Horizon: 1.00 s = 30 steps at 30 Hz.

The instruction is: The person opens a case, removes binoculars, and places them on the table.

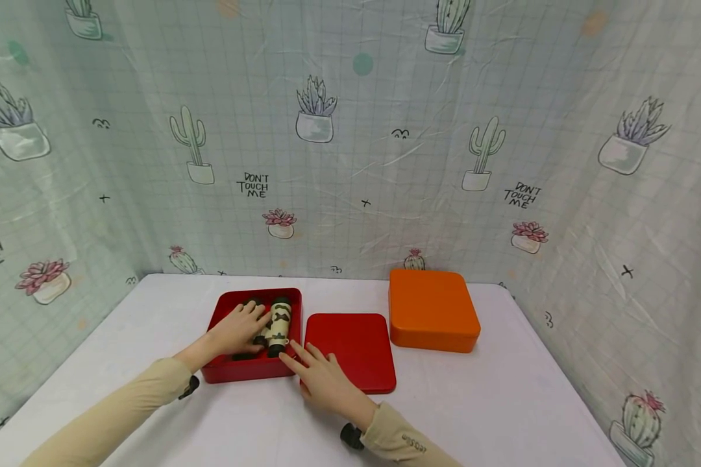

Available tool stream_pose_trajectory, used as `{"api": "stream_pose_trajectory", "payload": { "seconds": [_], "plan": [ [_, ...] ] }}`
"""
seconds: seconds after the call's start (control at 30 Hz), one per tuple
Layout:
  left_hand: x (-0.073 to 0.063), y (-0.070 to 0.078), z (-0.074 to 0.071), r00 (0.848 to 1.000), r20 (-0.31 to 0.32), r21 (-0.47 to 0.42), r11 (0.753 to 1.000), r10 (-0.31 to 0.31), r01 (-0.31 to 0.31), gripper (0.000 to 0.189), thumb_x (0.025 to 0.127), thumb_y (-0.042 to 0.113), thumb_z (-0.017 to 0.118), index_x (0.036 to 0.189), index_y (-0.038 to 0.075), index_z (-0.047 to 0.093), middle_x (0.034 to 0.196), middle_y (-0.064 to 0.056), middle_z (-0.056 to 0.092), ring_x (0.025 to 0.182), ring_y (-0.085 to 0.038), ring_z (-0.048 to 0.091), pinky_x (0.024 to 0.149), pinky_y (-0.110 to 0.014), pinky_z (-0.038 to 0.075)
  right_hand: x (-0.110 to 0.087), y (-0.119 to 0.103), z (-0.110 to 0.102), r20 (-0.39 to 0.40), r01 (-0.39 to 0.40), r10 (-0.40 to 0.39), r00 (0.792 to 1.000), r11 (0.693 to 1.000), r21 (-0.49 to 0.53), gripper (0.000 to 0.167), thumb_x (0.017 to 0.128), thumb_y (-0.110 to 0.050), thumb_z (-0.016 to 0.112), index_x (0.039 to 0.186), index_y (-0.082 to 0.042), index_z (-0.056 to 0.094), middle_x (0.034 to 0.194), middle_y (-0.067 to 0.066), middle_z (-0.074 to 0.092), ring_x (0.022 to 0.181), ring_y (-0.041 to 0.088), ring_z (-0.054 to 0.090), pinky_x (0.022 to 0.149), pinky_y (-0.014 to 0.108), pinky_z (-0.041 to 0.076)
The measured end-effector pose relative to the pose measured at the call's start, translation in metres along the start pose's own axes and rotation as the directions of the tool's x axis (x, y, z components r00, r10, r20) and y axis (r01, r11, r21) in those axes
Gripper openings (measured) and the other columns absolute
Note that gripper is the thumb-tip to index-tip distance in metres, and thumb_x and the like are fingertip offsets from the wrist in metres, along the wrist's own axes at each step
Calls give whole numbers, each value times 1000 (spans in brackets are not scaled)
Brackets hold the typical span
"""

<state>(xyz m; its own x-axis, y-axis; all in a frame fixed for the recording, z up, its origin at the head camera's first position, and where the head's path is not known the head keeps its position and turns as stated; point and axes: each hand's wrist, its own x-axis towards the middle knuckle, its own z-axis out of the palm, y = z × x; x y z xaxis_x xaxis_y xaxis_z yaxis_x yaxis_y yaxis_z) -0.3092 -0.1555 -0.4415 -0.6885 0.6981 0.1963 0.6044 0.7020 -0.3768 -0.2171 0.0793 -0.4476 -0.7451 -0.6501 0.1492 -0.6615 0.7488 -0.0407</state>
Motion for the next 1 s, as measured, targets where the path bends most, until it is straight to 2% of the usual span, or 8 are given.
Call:
{"api": "stream_pose_trajectory", "payload": {
  "seconds": [0.33,0.57,1.0],
  "plan": [
    [-1,-1,-2,1000,14,-26,1000,-10,11,70,67,48,71,120,6,52,110,-13,55,101,-30,50,84,-45,47,0,0,0,14,-7,7,1000,1000,7,70,80,-27,64,139,-34,27,147,-3,27,127,26,37,89,51,45],
    [-1,-2,-4,1000,-14,-46,999,-3,2,70,66,45,73,119,4,53,110,-14,55,99,-31,50,82,-46,48,0,0,1,2,3,-3,1000,1000,-16,71,79,-28,65,139,-33,27,147,-2,28,127,27,38,88,50,46],
    [-1,-5,1,1000,-28,-3,1000,-3,3,70,66,50,71,116,5,53,110,-14,54,100,-31,52,81,-43,48,-1,1,2,-13,11,-11,1000,1000,-17,72,79,-26,65,139,-32,27,147,-1,27,126,27,38,86,51,47]
  ]
}}
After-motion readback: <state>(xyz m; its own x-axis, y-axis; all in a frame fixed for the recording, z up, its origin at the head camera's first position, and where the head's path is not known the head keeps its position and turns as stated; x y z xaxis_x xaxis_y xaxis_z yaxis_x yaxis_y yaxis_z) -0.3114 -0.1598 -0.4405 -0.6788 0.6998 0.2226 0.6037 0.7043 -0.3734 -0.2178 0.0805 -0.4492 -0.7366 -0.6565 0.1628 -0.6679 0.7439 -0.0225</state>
